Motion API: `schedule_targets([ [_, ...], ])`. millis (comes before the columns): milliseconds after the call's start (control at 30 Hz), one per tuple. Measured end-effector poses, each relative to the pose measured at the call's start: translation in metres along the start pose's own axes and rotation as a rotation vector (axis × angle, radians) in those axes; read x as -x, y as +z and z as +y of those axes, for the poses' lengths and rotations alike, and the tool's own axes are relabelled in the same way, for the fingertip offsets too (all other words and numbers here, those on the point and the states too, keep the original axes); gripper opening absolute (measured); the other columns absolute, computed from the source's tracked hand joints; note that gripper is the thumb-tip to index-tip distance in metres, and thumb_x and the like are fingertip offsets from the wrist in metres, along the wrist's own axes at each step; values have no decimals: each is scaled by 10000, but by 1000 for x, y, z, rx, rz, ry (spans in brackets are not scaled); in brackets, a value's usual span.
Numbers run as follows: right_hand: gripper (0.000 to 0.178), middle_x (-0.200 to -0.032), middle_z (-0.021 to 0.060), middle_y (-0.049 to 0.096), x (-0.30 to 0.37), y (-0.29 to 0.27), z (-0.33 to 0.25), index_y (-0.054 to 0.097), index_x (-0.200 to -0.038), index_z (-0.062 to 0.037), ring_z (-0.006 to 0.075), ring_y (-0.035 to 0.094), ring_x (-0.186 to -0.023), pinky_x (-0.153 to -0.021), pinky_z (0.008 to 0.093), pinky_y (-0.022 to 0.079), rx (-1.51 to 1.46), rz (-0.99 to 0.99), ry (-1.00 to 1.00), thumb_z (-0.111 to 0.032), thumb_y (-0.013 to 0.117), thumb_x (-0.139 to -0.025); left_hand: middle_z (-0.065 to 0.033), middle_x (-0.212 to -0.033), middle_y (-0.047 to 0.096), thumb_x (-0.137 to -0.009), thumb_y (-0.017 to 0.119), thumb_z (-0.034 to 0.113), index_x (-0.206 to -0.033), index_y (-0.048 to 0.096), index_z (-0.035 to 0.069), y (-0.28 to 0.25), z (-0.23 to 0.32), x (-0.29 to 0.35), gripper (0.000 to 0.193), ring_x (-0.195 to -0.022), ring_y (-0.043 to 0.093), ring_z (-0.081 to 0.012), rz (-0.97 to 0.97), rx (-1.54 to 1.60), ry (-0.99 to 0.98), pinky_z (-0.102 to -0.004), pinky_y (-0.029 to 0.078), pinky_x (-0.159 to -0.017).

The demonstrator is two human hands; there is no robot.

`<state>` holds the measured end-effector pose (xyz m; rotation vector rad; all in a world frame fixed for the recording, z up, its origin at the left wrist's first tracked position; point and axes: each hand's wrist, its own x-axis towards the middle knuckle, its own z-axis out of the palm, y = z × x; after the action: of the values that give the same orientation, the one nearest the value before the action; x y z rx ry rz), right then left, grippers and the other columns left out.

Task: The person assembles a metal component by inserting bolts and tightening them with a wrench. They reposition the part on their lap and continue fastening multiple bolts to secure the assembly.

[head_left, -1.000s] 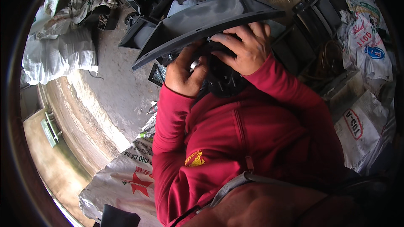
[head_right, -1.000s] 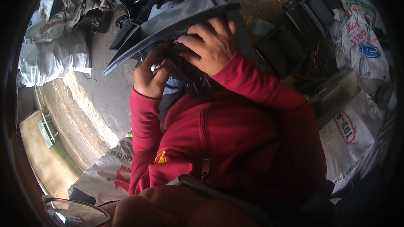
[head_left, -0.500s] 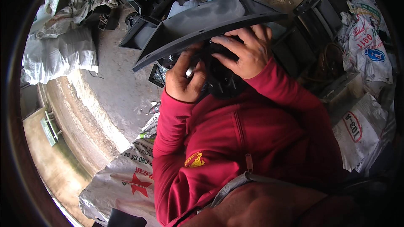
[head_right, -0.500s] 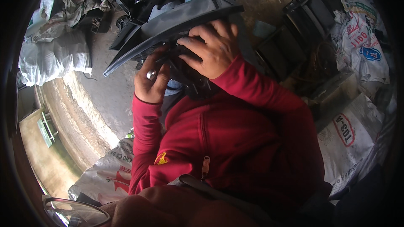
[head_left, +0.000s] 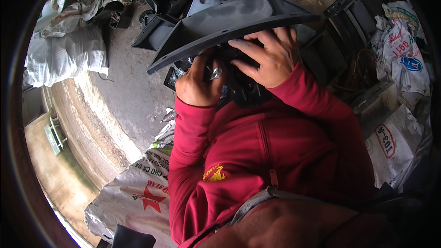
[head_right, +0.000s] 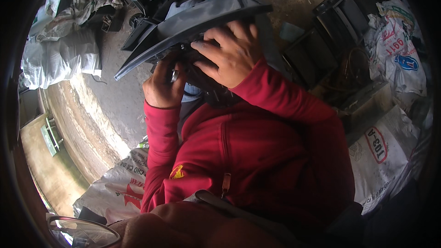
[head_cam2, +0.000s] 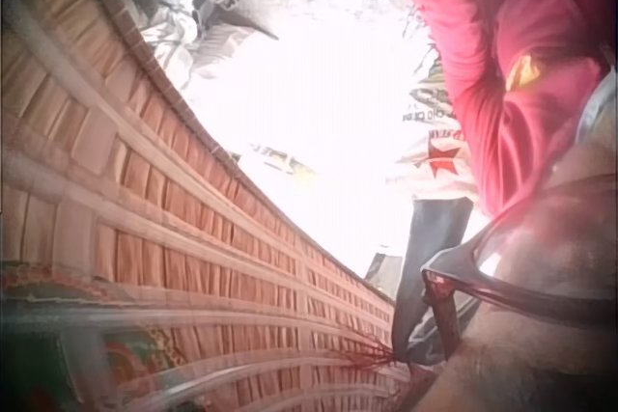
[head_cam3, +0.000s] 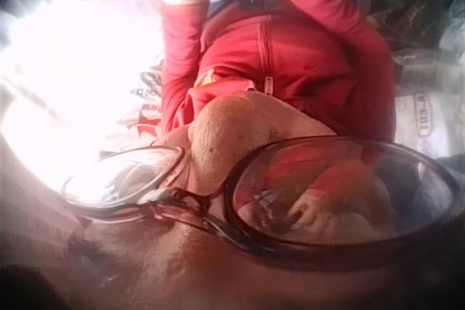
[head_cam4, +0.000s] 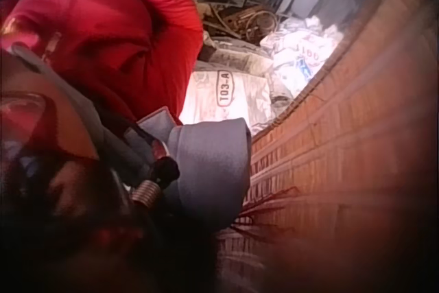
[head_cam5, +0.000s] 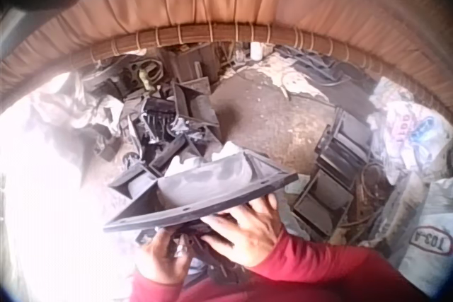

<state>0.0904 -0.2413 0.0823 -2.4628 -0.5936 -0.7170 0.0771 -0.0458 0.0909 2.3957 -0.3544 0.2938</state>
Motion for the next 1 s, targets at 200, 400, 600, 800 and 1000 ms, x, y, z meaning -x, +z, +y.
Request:
schedule_targets([
  [200,384,-927,-34,573,-3,7,-11,724,-1034,-189,210,514,-918,-795,424,343,-17,-60,30,-343,784,-688,-173,-937,720,-848,668,161,-1234,585,18,-3,9,-5,420,-832,726,-297,-104,218,-92,-355,564,-714],
  [400,395,-868,-31,577,-2,-3,-14,732,-1048,-185,202,523,-891,-816,419,331,-71,-110,92,-360,785,-698,-188,-965,720,-845,654,140,-1314,529,-30,-12,14,-2,514,-914,720,-243,-261,547,-250,-314,542,-789],
  [600,342,-871,-8,616,-7,-15,-1,730,-1031,-170,219,569,-888,-830,411,359,8,-177,76,-363,757,-751,-144,-1187,663,-883,625,134,-1339,538,-5,-14,20,-6,485,-1096,616,-189,-328,422,-242,-305,465,-946],
  [800,312,-704,-41,575,-12,-17,-4,727,-1041,-181,176,578,-726,-787,358,393,-19,-182,82,-276,782,-749,-210,-1051,685,-854,654,130,-1337,502,-46,-7,9,-8,536,-1001,679,-220,-285,562,-137,-293,510,-848],
  [1000,269,-629,-57,531,-14,-20,-2,733,-1002,-177,157,556,-647,-755,345,400,-66,-152,84,-249,791,-749,-146,-1008,674,-858,642,101,-1383,455,-27,-4,13,-2,573,-942,651,-153,-329,723,-236,-281,505,-825],
])
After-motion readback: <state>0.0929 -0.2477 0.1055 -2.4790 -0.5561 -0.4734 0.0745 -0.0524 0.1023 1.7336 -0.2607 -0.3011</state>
